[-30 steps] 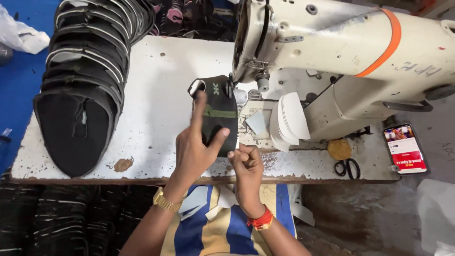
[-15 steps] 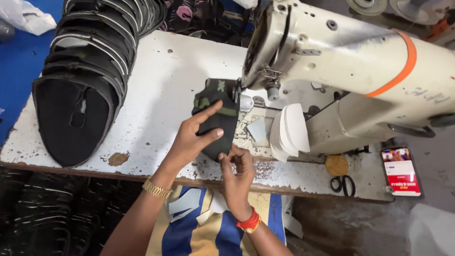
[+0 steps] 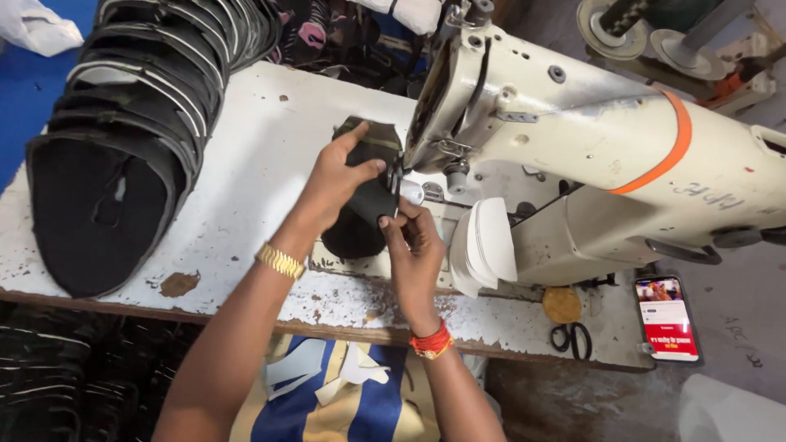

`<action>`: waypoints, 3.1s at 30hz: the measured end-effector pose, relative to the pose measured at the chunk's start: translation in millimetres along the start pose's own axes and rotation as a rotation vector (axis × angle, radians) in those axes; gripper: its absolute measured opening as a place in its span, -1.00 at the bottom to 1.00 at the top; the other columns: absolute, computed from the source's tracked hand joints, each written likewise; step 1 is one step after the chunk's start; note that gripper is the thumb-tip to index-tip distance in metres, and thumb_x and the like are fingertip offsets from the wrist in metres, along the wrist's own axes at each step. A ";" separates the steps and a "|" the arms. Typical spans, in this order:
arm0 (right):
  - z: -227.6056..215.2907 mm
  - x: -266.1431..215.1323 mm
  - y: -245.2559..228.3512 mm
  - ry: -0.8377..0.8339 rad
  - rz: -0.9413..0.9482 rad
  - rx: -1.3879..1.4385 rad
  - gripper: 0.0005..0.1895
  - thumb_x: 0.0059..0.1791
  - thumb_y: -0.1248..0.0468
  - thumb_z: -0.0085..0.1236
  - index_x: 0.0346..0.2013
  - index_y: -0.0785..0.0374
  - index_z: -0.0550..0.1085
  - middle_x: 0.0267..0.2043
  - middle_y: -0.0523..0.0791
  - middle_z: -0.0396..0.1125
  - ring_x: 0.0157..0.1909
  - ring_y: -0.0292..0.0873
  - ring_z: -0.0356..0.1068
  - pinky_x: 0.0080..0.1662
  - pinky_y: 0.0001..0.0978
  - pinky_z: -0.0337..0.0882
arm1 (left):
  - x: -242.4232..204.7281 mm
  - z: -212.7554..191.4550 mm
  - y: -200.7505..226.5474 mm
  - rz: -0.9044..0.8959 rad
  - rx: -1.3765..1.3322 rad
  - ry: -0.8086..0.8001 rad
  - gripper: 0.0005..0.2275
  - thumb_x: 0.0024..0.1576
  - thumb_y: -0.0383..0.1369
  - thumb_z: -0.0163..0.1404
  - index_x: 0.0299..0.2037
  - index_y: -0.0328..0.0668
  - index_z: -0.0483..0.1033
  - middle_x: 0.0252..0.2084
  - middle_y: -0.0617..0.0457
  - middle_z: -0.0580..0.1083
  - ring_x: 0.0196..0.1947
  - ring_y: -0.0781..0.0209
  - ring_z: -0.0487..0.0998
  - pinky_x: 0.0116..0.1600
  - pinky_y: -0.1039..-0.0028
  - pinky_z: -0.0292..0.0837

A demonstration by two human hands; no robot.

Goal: The person uses a sewing machine to stitch white insoles into black sandals. They repeatedly pick up a sandal from a stack, place it under the needle, sew the insole, and then move the finished sandal aside.

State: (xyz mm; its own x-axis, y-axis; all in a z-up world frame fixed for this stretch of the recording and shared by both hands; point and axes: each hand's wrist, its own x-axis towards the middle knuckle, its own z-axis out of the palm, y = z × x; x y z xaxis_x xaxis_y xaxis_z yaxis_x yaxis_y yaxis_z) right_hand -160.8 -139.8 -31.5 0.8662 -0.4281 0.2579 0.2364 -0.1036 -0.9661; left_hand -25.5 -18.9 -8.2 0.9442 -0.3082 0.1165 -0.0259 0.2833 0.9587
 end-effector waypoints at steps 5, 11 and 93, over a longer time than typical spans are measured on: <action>-49.8 0.0 -27.4 0.103 -0.052 -0.452 -0.73 0.07 0.35 0.12 0.05 0.39 0.48 -0.08 -0.06 0.53 -0.05 -0.25 0.54 0.00 -0.41 0.53 | 21.7 1.7 27.7 0.092 0.414 -0.074 -0.34 0.07 -0.55 0.17 0.42 -0.31 0.19 0.25 -0.07 0.49 0.20 0.27 0.49 0.29 0.53 0.31; -124.5 23.9 -11.3 0.181 -0.228 -1.145 -0.69 0.00 0.30 0.26 -0.02 0.42 0.50 -0.02 0.15 0.41 0.00 0.22 0.39 0.02 0.00 0.36 | 49.4 5.0 22.1 0.123 0.356 -0.415 -0.33 0.11 -0.52 0.14 0.46 0.10 0.21 0.35 0.01 0.45 0.26 0.24 0.48 0.32 0.47 0.35; 23.9 -70.2 -71.4 -0.522 0.136 0.032 -0.48 0.16 0.37 -0.11 0.45 0.31 0.22 0.38 0.02 0.27 0.31 -0.21 0.26 0.25 -0.42 0.25 | -206.9 -31.5 57.6 -0.134 -0.331 0.289 -0.72 0.24 -0.48 0.03 0.14 -0.42 0.44 0.01 -0.03 0.55 -0.03 0.31 0.55 0.08 0.44 0.49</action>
State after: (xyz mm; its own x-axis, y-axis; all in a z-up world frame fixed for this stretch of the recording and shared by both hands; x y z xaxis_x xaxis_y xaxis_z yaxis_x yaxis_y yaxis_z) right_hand -228.0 -81.0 19.7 0.9916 0.0681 0.1099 0.1133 -0.0473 -0.9924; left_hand -212.1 89.8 14.8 0.9861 -0.1095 -0.1250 0.1648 0.5473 0.8205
